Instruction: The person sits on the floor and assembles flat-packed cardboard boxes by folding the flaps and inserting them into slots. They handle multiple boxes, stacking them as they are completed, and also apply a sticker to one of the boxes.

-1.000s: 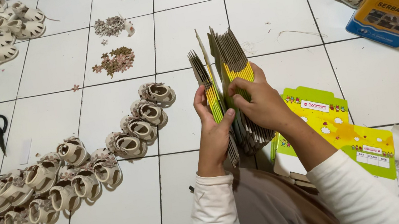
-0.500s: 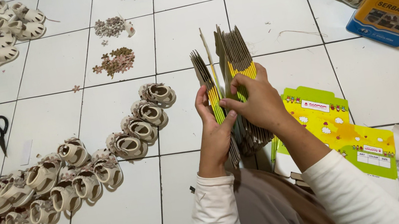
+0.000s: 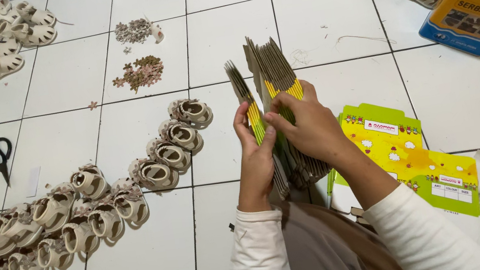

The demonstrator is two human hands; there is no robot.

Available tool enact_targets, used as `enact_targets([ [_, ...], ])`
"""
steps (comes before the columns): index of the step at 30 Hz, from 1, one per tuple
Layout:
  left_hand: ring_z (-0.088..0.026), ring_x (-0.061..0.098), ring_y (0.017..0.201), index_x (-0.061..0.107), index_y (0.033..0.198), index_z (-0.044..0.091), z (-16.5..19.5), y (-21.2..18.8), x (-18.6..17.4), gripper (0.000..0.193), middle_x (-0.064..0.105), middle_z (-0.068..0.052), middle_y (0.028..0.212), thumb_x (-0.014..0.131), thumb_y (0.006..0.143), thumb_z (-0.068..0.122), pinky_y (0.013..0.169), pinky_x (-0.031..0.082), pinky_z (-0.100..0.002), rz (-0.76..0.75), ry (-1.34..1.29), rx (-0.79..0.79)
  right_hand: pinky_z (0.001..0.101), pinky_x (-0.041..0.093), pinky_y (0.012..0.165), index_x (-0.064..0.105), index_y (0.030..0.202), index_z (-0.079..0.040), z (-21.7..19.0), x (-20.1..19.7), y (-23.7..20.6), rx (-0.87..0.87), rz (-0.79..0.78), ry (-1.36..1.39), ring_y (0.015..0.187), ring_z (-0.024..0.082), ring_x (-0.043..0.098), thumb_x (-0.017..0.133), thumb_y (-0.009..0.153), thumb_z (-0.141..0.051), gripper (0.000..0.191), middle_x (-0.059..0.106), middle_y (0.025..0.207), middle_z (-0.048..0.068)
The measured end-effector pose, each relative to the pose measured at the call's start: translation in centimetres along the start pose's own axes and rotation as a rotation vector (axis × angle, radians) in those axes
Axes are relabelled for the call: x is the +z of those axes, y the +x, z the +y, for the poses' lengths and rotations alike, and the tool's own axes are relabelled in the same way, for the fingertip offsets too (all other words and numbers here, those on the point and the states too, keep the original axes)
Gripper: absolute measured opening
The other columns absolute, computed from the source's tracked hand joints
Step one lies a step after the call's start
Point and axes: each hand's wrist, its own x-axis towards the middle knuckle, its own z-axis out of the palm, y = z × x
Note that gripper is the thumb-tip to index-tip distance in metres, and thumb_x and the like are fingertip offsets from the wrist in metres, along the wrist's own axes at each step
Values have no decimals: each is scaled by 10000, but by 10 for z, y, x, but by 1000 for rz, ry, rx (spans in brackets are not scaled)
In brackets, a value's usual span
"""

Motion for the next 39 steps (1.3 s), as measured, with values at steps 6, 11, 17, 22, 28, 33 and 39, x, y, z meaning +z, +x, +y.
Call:
enact_targets([
  [6, -276, 307, 1515, 189, 1588, 105, -2, 0, 3, 737, 260, -170, 1647, 569, 966, -6, 1215, 284, -384, -55, 11, -21, 478, 545, 874, 670, 1019, -209, -5, -1, 3, 13, 21, 1, 1036, 442, 690, 775, 809, -468, 349, 381, 1522, 230],
  [11, -258, 225, 1560, 180, 1610, 87, -4, 1, 0, 815, 217, -140, 1671, 580, 915, -53, 1238, 246, -384, -72, 73, -12, 476, 524, 938, 682, 1052, -222, 8, 6, 9, -51, 21, 66, 1136, 471, 643, 773, 825, -402, 303, 306, 1582, 250],
  [17, -258, 264, 1545, 159, 1635, 98, -4, -2, -4, 867, 251, -144, 1668, 601, 905, -53, 1246, 253, -391, -116, -56, -4, 474, 501, 991, 674, 1060, -218, 17, 10, 13, -65, -10, 111, 1229, 489, 589, 772, 827, -360, 290, 277, 1595, 261],
  [22, -253, 337, 1494, 170, 1639, 121, -4, -1, -6, 865, 323, -153, 1624, 640, 925, -15, 1216, 318, -392, -114, -140, -46, 475, 483, 1017, 669, 1062, -215, 20, 12, 14, -84, -8, 120, 1280, 483, 558, 770, 833, -350, 285, 281, 1597, 261],
  [28, -247, 374, 1478, 164, 1645, 130, -3, -2, -10, 862, 346, -142, 1618, 636, 937, -10, 1216, 326, -378, -106, -115, -19, 475, 473, 1026, 670, 1057, -217, 22, 14, 14, -97, -1, 122, 1318, 481, 524, 770, 832, -334, 272, 290, 1585, 265],
  [33, -256, 386, 1465, 156, 1645, 132, -4, -2, -10, 858, 350, -152, 1611, 612, 937, -33, 1208, 335, -386, -99, -142, -17, 463, 481, 1027, 684, 1140, -249, 21, 17, 13, -122, 45, 160, 1317, 499, 501, 725, 822, -269, 322, 294, 1559, 303],
  [39, -257, 298, 1533, 149, 1651, 124, -3, -2, -13, 878, 275, -147, 1672, 614, 924, -36, 1244, 274, -389, -93, -75, 16, 474, 502, 986, 719, 1069, -237, 14, 17, 9, -137, 79, 69, 1327, 472, 525, 772, 836, -378, 278, 337, 1545, 297],
])
